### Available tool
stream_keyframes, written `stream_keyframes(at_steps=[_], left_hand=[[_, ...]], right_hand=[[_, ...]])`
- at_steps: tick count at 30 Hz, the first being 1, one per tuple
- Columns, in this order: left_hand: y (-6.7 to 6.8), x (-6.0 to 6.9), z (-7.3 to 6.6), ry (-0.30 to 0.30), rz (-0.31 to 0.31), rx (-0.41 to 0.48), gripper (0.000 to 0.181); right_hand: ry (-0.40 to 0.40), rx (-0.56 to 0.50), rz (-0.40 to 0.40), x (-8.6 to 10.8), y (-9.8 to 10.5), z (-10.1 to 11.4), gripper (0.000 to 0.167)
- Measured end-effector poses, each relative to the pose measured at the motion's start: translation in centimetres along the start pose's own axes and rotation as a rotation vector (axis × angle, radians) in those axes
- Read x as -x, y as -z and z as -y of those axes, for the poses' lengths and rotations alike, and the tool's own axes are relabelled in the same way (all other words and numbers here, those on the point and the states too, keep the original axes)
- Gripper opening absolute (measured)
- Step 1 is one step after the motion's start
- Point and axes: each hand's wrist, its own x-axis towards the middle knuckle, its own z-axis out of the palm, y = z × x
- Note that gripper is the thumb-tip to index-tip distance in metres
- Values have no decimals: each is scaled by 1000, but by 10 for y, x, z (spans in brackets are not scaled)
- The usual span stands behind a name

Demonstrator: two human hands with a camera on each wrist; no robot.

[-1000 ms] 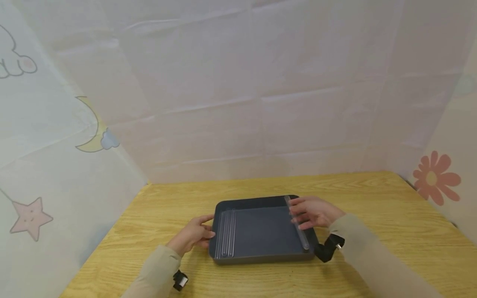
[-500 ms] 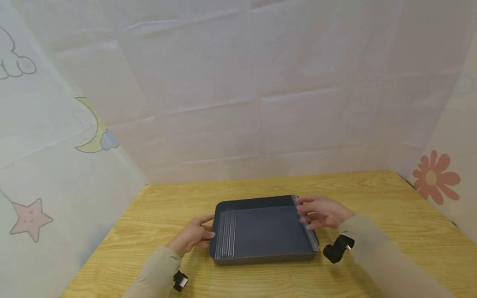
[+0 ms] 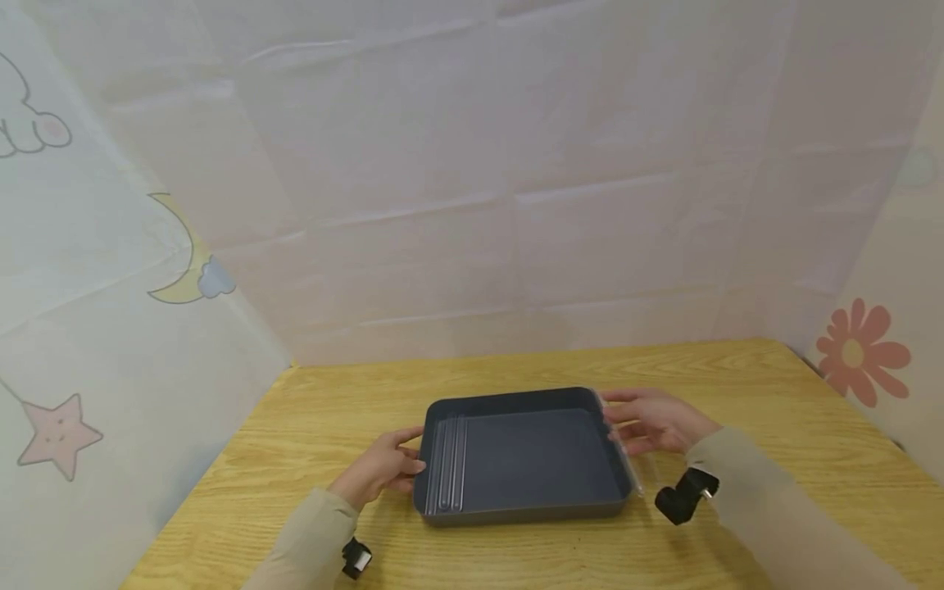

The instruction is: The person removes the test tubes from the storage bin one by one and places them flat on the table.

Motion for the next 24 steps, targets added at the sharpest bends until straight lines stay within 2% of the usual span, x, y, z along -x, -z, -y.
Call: stream_keyframes(at_steps=[18,24], left_hand=[[-1,0,1,-9,2,2,65],[-1,0,-1,-1,0,-1,63]], right_hand=[[11,-6,-46,7,19,-8,68],[5,19,-64,9,25,-11,72]])
